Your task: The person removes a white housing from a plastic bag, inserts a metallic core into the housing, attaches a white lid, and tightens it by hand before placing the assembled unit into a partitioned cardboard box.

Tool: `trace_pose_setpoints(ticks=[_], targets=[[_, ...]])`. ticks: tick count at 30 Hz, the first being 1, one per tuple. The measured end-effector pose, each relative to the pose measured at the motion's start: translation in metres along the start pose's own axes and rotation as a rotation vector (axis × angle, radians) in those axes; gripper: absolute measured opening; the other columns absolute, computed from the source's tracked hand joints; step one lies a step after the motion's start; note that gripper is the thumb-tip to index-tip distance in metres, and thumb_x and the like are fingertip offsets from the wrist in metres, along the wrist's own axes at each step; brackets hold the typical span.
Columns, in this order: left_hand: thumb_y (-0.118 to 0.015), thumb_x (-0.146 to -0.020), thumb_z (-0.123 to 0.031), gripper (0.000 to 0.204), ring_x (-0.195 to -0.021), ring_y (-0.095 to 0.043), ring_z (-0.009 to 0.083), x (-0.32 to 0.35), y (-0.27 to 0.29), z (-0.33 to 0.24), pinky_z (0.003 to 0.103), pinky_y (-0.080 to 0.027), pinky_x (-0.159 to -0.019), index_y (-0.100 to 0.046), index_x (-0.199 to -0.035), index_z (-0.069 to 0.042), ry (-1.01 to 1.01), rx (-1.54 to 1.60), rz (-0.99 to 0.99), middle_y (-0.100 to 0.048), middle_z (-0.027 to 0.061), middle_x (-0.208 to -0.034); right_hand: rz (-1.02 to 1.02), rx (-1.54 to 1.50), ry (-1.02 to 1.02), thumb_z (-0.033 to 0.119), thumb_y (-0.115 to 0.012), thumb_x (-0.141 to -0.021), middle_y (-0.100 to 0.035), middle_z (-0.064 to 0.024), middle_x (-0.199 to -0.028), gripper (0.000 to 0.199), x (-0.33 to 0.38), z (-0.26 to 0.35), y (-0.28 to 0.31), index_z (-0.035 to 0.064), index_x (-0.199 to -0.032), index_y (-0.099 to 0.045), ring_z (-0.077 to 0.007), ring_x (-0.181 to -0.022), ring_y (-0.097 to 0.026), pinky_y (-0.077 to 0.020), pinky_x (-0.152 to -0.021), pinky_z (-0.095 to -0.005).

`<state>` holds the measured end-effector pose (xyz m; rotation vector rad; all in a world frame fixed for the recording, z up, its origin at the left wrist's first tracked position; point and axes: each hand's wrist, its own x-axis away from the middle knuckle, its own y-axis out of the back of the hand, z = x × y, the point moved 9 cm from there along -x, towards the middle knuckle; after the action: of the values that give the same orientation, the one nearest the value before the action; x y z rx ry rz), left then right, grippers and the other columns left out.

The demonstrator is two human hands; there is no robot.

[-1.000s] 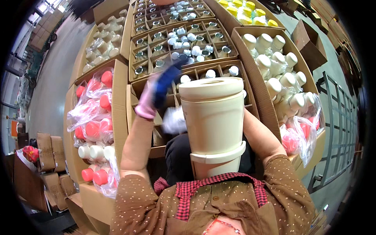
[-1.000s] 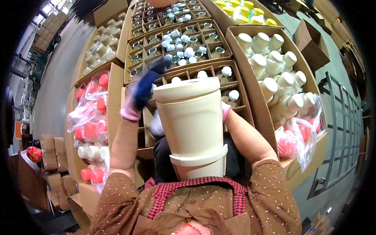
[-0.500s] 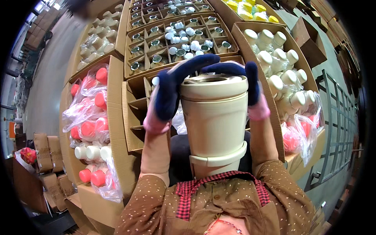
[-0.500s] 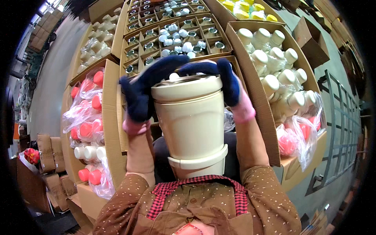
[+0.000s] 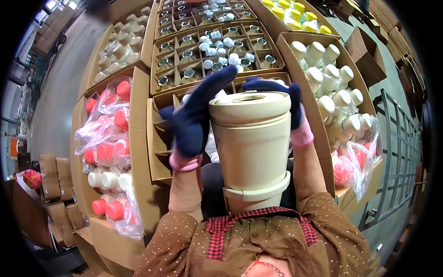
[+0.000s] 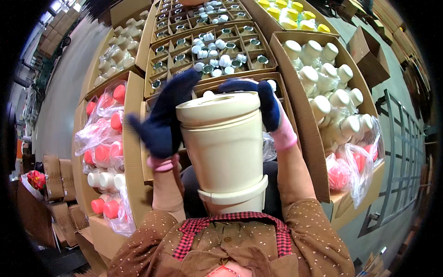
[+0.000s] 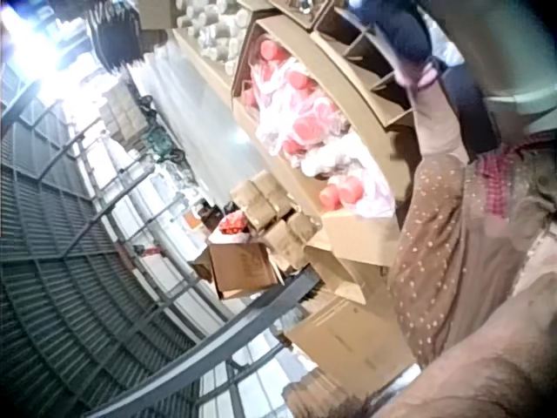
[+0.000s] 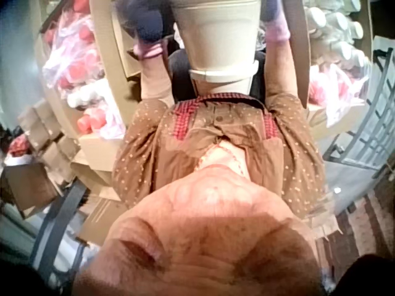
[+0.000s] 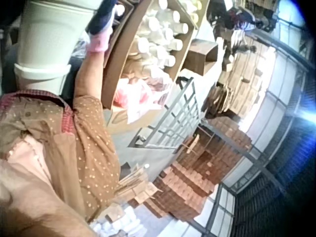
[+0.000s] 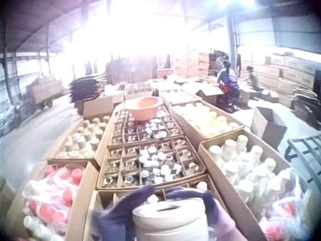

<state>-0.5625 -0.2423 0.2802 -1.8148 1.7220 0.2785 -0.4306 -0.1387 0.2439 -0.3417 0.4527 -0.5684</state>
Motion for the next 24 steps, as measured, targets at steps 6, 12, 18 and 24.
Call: trace_pose_setpoints(ticks=[6, 12, 18, 24], targets=[[-0.024, -0.085, -0.085, 0.107, -0.143, -0.031, 0.0371, -0.005, 0.004, 0.029, 0.048, -0.023, -0.118, -0.034, -0.148, 0.002, 0.199, -0.183, -0.078, -0.034, 0.0224, -0.154, -0.008, 0.303, 0.168, 0.035, -0.043, -0.099, -0.065, -0.0171, -0.121, 0.049, -0.003, 0.035, -0.013, -0.0046, -0.12, -0.064, -0.0232, -0.111, -0.062, -0.0464, -0.099, -0.0347], [-0.044, -0.103, -0.042, 0.056, -0.12, -0.056, 0.0213, -0.008, 0.0, 0.004, 0.033, -0.041, -0.106, -0.057, -0.129, 0.006, -0.025, -0.43, 0.061, -0.061, 0.0148, -0.128, 0.033, 0.398, 0.076, 0.052, -0.073, -0.074, -0.054, -0.0185, -0.138, 0.093, -0.003, 0.039, -0.016, -0.0034, -0.142, -0.041, -0.0263, -0.128, -0.051, -0.0373, -0.11, -0.0373], [-0.051, -0.099, -0.019, 0.025, -0.089, -0.07, 0.0239, -0.056, 0.119, 0.068, 0.033, -0.053, -0.08, -0.067, -0.114, -0.006, 0.27, -1.208, -0.007, -0.071, 0.0148, -0.103, -0.16, 0.047, 0.08, 0.022, -0.06, -0.094, -0.057, -0.0119, -0.13, 0.045, -0.012, 0.01, 0.043, -0.0023, -0.131, -0.052, -0.0205, -0.119, -0.056, -0.0457, -0.1, -0.034], [-0.065, -0.089, -0.045, 0.056, -0.108, -0.062, 0.0364, 0.044, 0.205, 0.179, 0.049, -0.051, -0.089, -0.047, -0.128, -0.009, 0.965, -1.765, 0.133, -0.057, 0.0207, -0.12, -0.399, 0.143, -0.018, 0.019, -0.057, -0.095, -0.061, -0.0105, -0.115, 0.036, -0.002, -0.025, 0.096, -0.0025, -0.124, -0.057, -0.0188, -0.108, -0.058, -0.0468, -0.093, -0.0308]])
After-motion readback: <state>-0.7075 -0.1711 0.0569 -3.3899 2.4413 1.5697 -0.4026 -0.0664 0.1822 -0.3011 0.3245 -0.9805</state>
